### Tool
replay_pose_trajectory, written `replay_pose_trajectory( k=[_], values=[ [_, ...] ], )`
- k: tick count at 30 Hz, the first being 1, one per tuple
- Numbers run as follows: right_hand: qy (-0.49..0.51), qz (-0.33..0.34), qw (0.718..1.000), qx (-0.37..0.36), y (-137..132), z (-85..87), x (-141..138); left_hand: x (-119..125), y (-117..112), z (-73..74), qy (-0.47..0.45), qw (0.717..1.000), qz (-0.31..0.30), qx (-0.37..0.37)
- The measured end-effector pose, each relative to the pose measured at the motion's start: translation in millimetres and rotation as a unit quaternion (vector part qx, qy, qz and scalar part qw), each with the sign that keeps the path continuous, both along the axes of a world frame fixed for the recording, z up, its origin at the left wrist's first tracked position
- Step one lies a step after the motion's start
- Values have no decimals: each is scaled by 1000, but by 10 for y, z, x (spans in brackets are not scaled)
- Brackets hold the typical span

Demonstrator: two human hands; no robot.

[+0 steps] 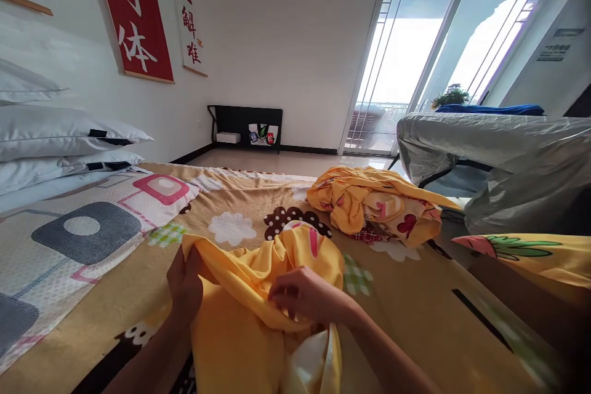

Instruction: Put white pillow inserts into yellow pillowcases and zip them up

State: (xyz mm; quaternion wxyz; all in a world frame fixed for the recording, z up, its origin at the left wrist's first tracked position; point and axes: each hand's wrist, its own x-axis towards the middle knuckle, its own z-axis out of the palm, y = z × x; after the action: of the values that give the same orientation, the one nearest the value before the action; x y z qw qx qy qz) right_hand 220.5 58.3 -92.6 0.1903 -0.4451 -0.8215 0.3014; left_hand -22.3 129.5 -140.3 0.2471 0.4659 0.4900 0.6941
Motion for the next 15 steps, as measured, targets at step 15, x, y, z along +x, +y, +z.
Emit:
replay_pose_trajectory(
  k=[15],
  values=[
    [-179,-55,971,145,274,-304,446,-47,40,6,-3,1000,6,15]
  ],
)
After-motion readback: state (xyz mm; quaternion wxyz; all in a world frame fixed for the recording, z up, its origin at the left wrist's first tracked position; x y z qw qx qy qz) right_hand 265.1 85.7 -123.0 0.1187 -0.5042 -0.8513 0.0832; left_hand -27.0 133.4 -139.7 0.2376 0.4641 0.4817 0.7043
